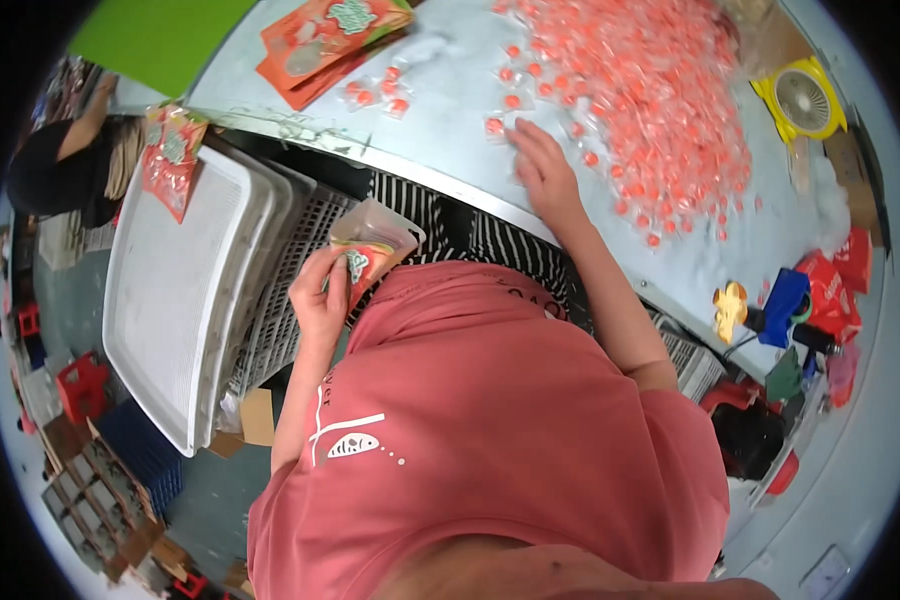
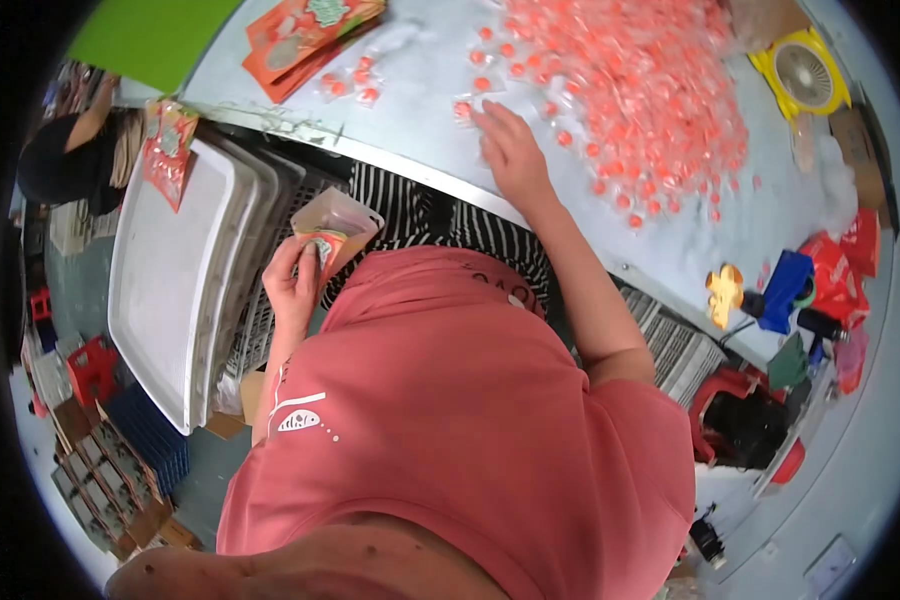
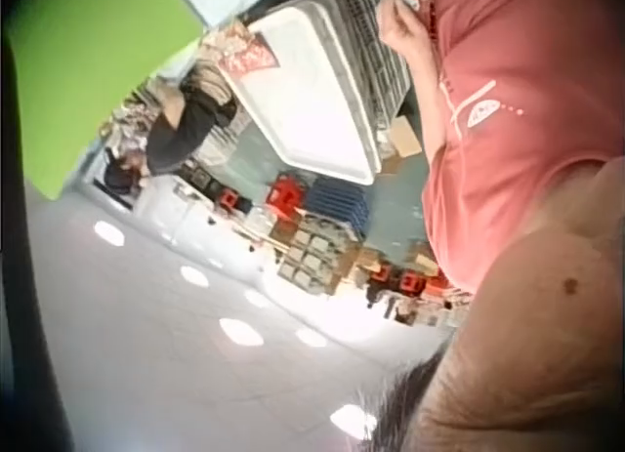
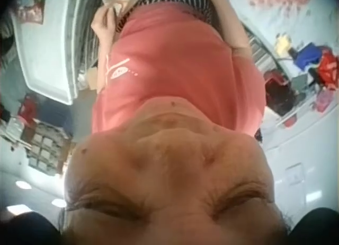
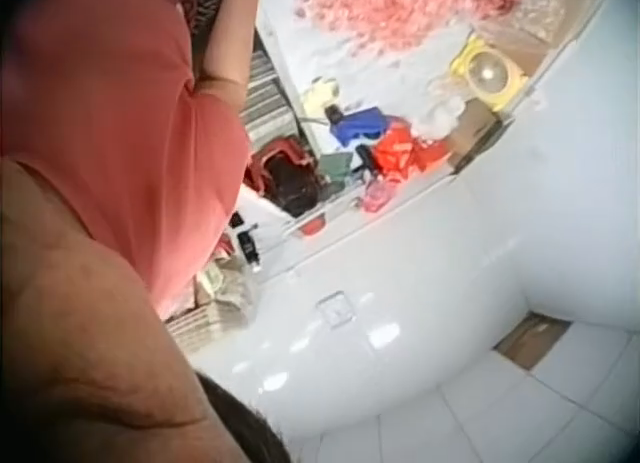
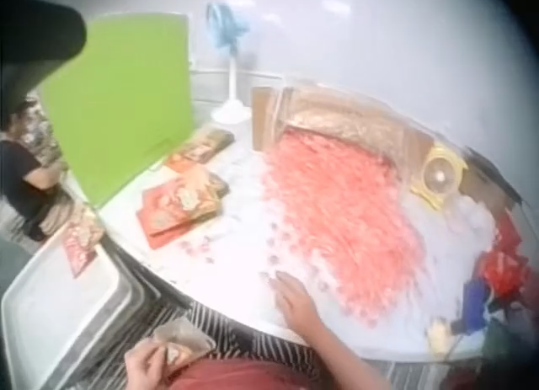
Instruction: Packing individual pink candies into plastic bags at a workbench.
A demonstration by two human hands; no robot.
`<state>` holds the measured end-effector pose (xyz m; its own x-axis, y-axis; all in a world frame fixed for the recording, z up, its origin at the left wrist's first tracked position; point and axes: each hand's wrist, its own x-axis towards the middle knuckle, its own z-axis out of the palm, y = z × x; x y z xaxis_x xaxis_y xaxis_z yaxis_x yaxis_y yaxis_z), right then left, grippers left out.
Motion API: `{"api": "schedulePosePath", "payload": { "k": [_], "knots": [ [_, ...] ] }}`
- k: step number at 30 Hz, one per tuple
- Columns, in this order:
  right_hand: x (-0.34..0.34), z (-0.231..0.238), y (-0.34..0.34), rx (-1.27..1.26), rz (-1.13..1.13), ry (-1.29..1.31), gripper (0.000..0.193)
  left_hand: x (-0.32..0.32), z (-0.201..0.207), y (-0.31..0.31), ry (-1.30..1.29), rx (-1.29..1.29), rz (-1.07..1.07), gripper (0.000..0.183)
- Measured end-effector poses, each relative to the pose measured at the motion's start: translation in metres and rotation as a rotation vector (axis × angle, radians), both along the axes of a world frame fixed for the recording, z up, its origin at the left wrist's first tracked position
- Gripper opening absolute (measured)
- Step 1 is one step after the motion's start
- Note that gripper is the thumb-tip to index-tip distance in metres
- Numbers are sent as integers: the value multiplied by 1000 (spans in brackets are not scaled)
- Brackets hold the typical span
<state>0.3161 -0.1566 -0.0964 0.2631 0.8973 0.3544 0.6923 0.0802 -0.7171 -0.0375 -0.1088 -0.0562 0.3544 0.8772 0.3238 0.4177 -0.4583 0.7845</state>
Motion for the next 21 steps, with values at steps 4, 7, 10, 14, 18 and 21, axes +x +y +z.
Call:
{"api": "schedulePosePath", "payload": {
  "k": [4, 7, 10, 14, 18, 21],
  "knots": [
    [7, 8, -3, 127, -231, 427, 29, 13, -4, 3, 36, -54, -26, 13],
    [6, 0, -3, 140, -327, 312, 25, 19, -7, -6, 7, -152, -21, 14],
    [0, 2, 4, 136, -270, -138, 25, 17, -10, -16, 91, -33, 14, 18],
    [2, 2, 17, -48, -107, -318, 65, 34, -7, -4, 69, 31, -58, 22],
    [-12, 18, 38, -215, 59, -535, 64, 30, -12, -17, 100, 18, -14, 16],
    [-12, 15, 36, -212, 72, -616, 59, 34, -17, -21, 68, 46, -9, 16]
  ]
}}
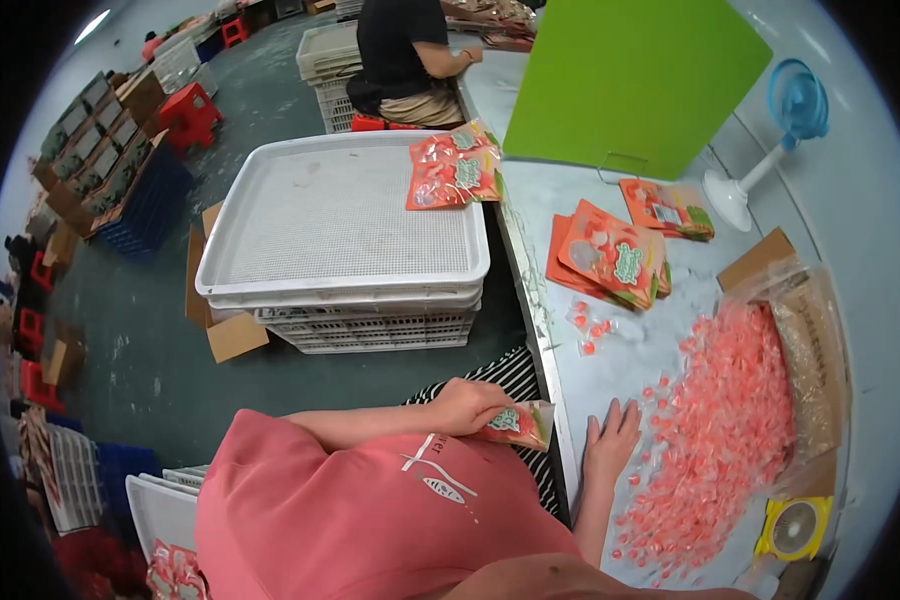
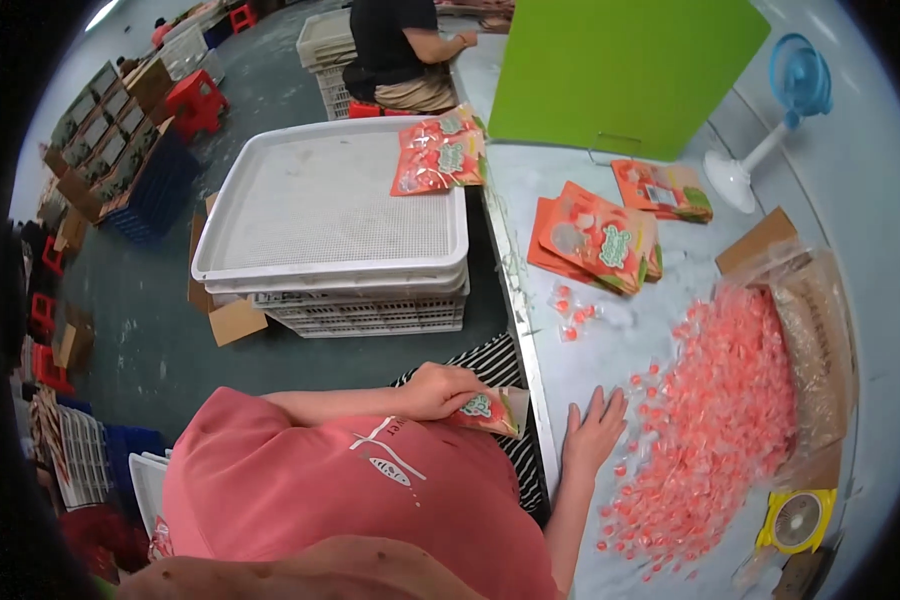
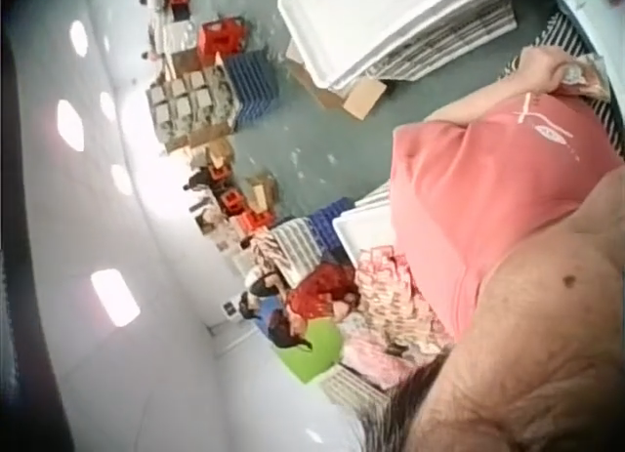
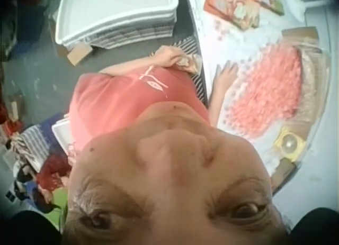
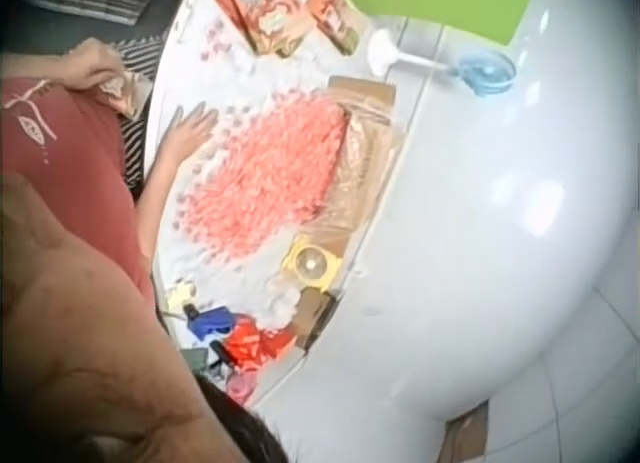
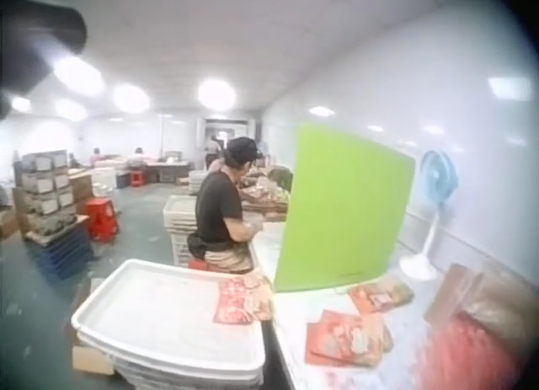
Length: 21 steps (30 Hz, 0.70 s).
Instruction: Packing individual pink candies into plastic bags at a workbench.
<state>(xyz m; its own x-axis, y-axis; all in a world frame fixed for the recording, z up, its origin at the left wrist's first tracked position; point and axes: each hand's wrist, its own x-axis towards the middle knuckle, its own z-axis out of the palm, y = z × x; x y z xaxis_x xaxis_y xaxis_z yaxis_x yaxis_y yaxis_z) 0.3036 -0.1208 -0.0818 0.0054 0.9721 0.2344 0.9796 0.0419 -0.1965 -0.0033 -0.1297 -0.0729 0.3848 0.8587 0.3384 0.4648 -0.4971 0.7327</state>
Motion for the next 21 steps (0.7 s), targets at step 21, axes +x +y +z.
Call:
{"api": "schedulePosePath", "payload": {
  "k": [21],
  "knots": [
    [14, -2, -64, 265, -172, 236, 24, 11, 18, 14, 73, -122, -154, 19]
  ]
}}
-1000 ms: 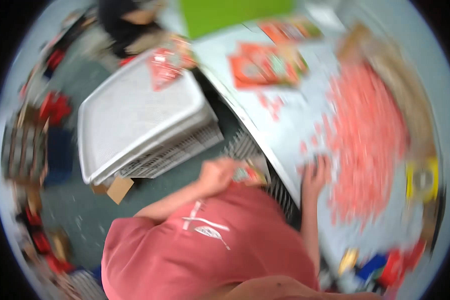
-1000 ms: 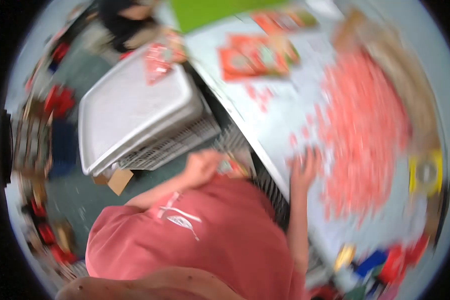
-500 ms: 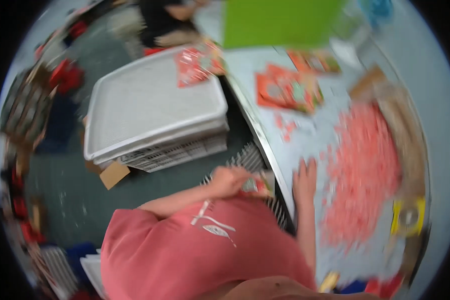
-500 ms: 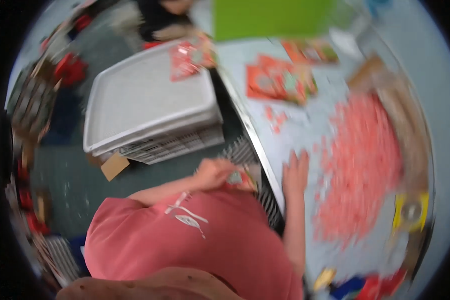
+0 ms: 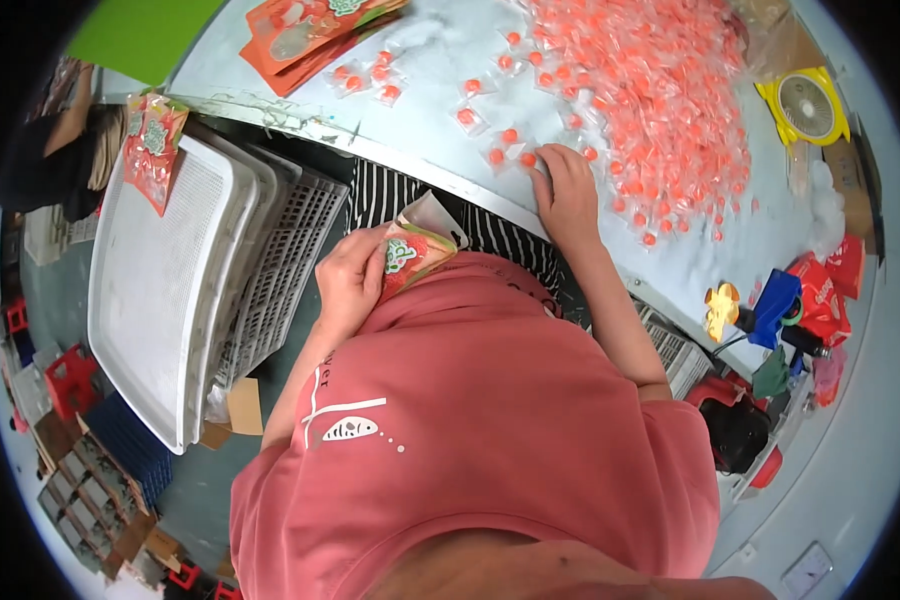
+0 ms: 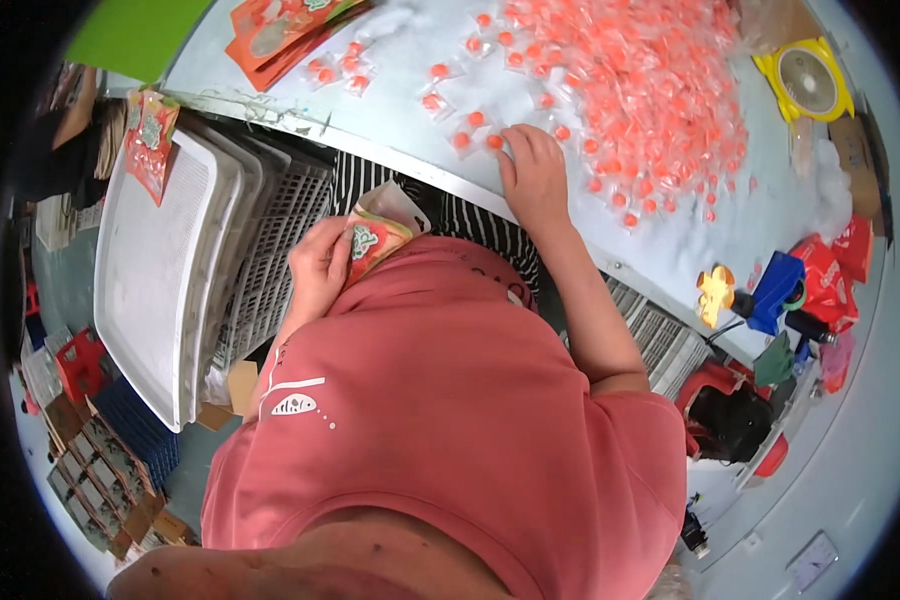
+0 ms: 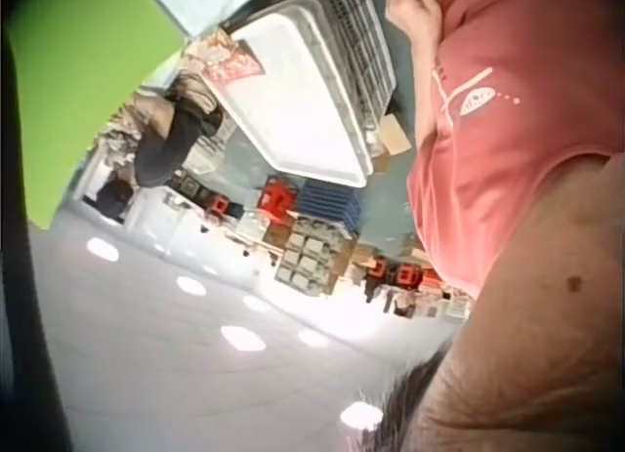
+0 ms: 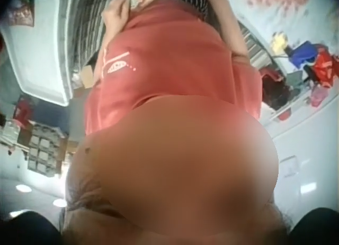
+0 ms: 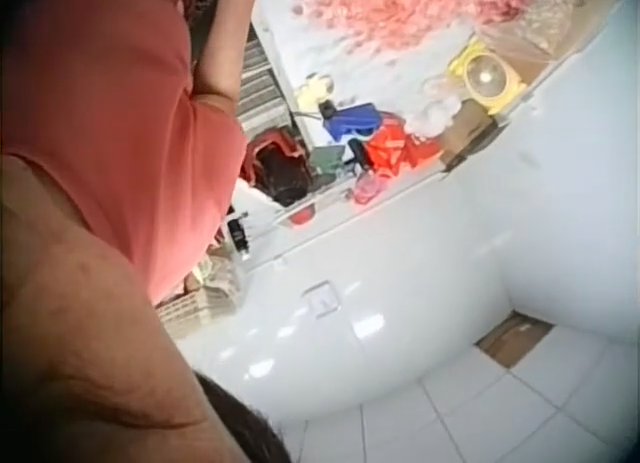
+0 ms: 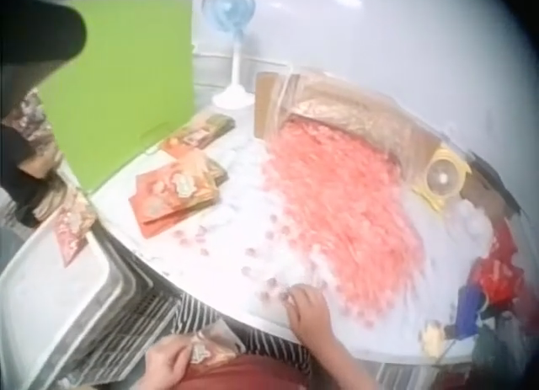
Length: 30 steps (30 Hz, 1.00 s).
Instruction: Packing individual pink candies into plastic bags at a workbench.
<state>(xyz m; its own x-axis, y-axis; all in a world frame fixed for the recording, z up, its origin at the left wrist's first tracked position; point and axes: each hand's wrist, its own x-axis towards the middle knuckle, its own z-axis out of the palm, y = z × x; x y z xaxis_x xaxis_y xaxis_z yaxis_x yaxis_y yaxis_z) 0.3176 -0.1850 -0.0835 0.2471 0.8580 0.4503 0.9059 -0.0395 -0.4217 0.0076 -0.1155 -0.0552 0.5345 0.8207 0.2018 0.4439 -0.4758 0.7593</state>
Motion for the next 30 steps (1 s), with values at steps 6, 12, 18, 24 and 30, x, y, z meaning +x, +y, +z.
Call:
{"api": "schedulePosePath", "payload": {
  "k": [6, 12, 18, 24, 30],
  "knots": [
    [3, 1, -7, -25, -8, -1, 29, 0, -5, -2, 0, -45, 1, 20],
    [-14, 10, 15, 3, 34, 158, 34, 1, -3, 0, -18, 15, -27, 16],
    [-6, -9, 27, -63, 121, -10, 33, -2, -4, -1, 13, -19, -7, 19],
    [-10, -7, 12, -97, 31, 298, 34, -3, -6, 0, 12, -36, -6, 19],
    [-20, -9, 31, -7, 137, 127, 53, -1, -5, 0, 10, -52, -15, 19]
  ]
}}
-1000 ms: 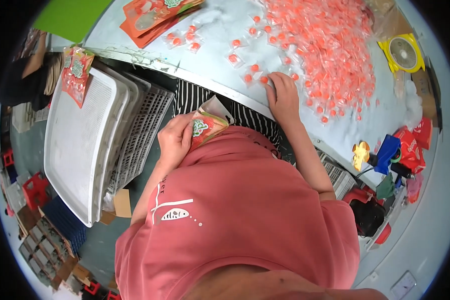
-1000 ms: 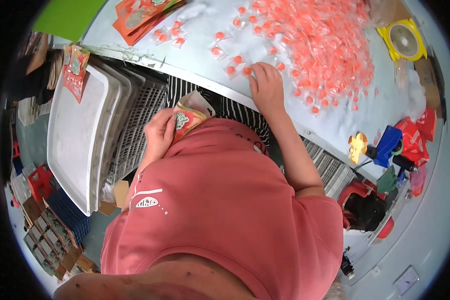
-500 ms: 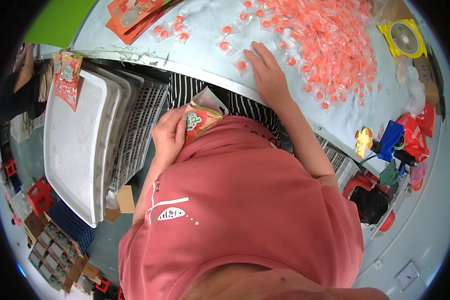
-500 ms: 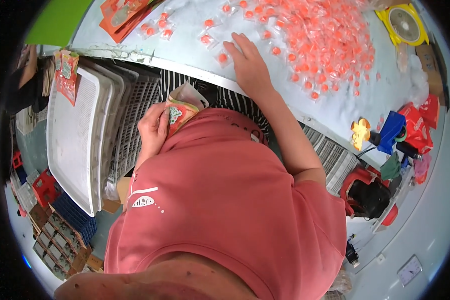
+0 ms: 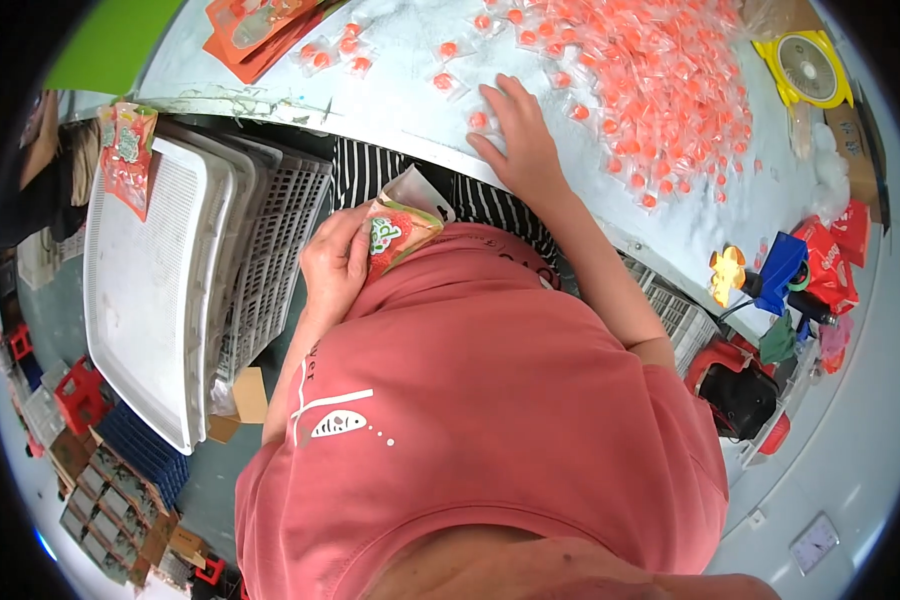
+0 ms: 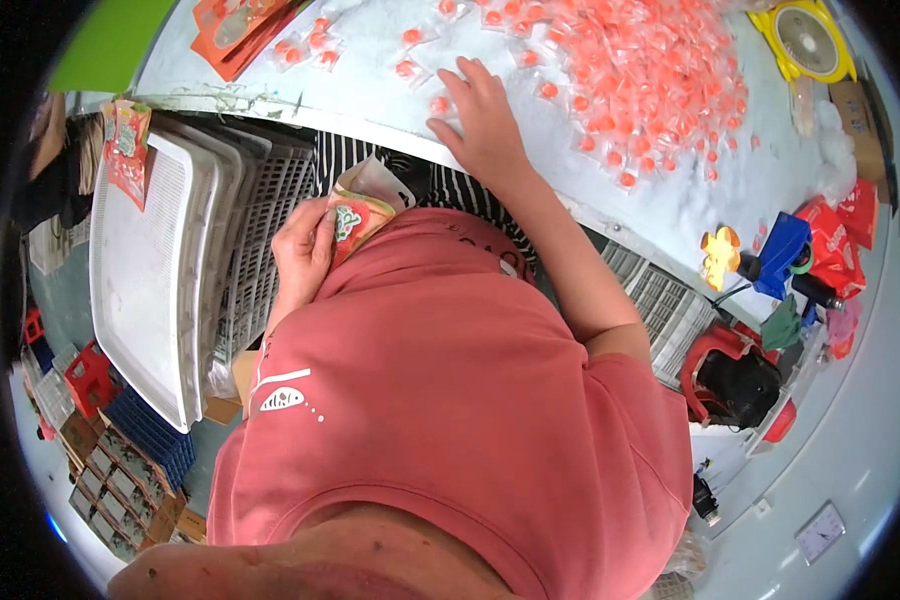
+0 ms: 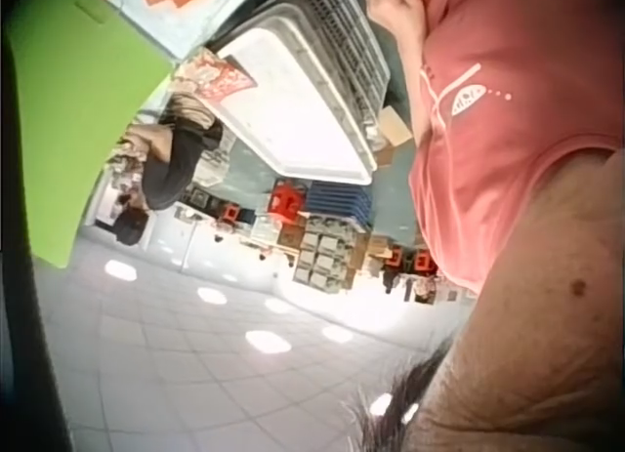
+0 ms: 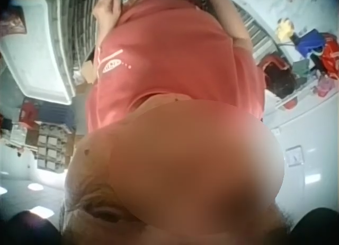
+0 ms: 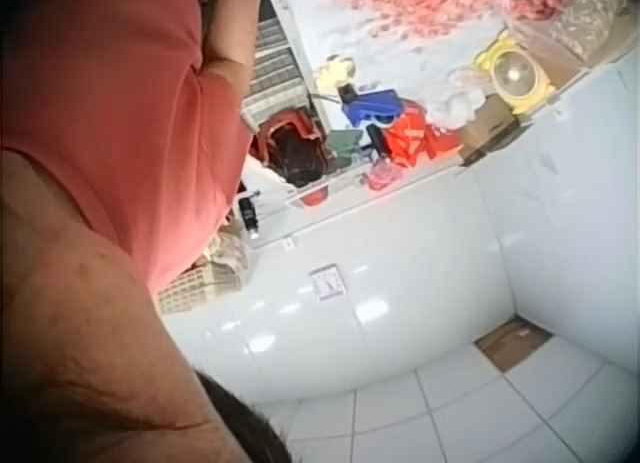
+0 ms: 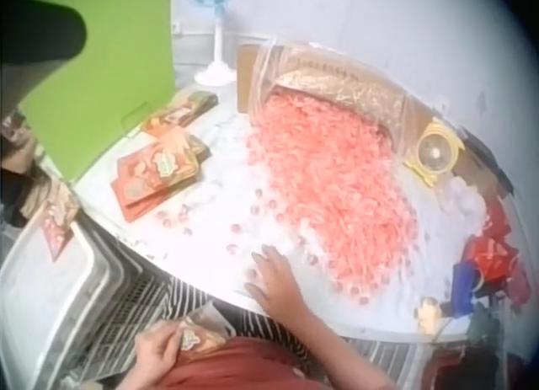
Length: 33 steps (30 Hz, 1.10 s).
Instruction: Packing individual pink candies into plastic bags at a workbench.
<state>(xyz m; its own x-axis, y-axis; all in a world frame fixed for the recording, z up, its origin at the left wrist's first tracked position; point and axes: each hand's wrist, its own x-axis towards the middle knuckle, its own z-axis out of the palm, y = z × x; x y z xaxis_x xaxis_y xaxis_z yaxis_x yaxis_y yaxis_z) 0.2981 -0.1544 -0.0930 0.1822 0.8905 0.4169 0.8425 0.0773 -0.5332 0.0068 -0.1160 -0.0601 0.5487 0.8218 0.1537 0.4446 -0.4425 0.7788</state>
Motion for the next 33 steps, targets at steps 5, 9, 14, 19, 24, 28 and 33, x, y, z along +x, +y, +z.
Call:
{"api": "schedulePosePath", "payload": {
  "k": [5, 9, 14, 19, 24, 28, 33],
  "knots": [
    [-14, -4, 28, -72, 36, -143, 53, 0, 3, -1, -1, 48, -14, 17],
    [-7, -5, 50, 9, 69, -98, 49, -2, 2, -2, -6, 68, -13, 17],
    [7, 3, 73, -34, 49, -78, 43, -2, 0, -1, 5, 58, -20, 17],
    [18, 7, 44, 5, -61, 356, 36, -2, 1, 0, 3, 39, -4, 17],
    [17, 6, 7, 75, -64, 268, 37, 0, 3, 2, 24, 46, -26, 15],
    [6, 3, 3, 54, -27, 229, 38, 3, 3, 3, 61, 4, -16, 19],
    [4, -7, 7, 36, -44, 131, 40, 3, 3, 2, 56, -4, -5, 19]
  ]
}}
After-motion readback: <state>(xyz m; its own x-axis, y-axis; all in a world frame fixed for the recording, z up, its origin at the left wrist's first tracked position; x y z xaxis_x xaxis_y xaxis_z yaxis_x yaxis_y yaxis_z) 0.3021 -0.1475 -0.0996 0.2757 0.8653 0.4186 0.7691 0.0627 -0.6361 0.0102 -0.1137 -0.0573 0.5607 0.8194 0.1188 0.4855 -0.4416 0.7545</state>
